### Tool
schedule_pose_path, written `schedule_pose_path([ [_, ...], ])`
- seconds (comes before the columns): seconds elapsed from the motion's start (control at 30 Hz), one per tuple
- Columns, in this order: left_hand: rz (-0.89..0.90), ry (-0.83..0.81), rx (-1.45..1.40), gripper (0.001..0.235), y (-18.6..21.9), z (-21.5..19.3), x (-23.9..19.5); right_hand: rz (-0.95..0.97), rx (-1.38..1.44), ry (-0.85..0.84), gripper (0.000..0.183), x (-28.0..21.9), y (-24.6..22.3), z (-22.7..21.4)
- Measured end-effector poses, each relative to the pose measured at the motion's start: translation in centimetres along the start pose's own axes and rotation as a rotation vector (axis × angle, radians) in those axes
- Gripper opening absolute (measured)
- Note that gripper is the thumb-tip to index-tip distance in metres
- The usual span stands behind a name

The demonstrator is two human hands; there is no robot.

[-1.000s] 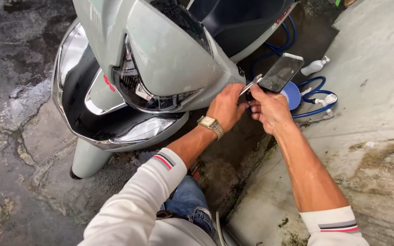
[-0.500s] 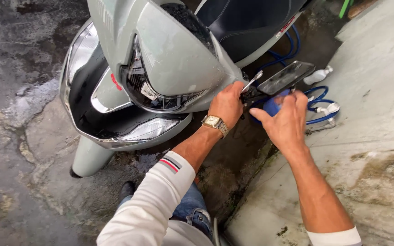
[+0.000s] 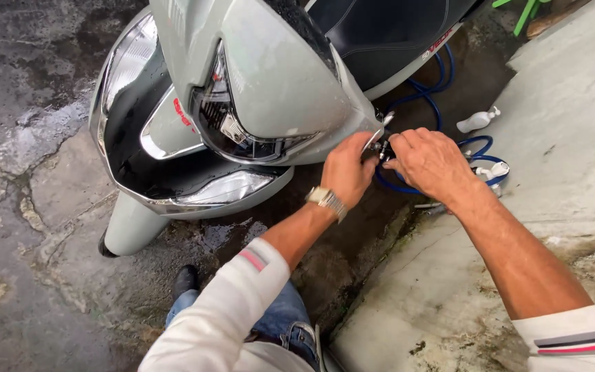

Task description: The person removes a black plastic cover from a scooter, then uses a wrench to tighten a bolt on the front assembly. They wash the cover with a cloth and soapy water, then reattach it to the scooter using a screwdriver.

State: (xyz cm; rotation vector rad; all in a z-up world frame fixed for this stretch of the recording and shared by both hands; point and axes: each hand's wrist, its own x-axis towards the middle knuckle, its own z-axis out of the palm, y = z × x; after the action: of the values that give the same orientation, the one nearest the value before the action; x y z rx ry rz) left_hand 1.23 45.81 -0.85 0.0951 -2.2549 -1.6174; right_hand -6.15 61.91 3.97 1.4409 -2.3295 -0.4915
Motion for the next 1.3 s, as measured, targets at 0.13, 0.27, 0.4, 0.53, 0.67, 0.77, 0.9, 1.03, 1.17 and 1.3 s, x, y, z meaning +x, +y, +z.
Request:
schedule_pose_path([
  [0.13,-0.383,-0.034,-0.233,0.03,-1.0,-1.8,-3.3,0.161,0.223,-0.217,0.037,1.8,-1.3,-4.3],
  [0.27,-0.717,-0.144,-0.382,0.025,-1.4,-2.9,-3.9,0.549,0.564,-0.513,0.04,4.3,-3.1,-7.8],
  [0.4,-0.699,-0.261,-0.534,0.028,-0.1,-3.7,-4.7,0.83,0.65,-0.568,0.04,4.3,-2.4,-5.2],
  [0.53,-0.659,-0.372,-0.635,0.052,1.9,-3.6,-4.8,0.897,0.71,-0.583,0.039,3.9,-1.7,-3.8],
  [0.67,-0.74,-0.373,-0.825,0.068,2.4,-0.3,-6.0,0.988,0.803,-0.582,0.033,3.4,-1.7,-3.4],
  [0.77,-0.721,-0.314,-0.907,0.066,2.5,0.2,-5.6,1.054,0.87,-0.544,0.032,4.2,-1.4,-3.2],
  [0.9,-0.807,-0.271,-1.01,0.064,2.4,1.1,-6.1,1.299,1.235,-0.378,0.025,3.6,-1.1,-2.6],
  [1.03,-0.769,-0.28,-0.925,0.069,4.3,-1.8,-4.9,1.494,1.551,-0.343,0.027,5.7,-2.5,-3.9],
  [1.17,-0.831,-0.292,-0.622,0.058,6.6,-4.7,-2.6,1.526,1.401,-0.475,0.033,7.5,-1.4,-7.6],
  [1.3,-0.965,-0.408,-0.431,0.06,8.8,-7.2,-0.6,0.34,0.785,-0.241,0.065,2.3,3.1,-4.2],
])
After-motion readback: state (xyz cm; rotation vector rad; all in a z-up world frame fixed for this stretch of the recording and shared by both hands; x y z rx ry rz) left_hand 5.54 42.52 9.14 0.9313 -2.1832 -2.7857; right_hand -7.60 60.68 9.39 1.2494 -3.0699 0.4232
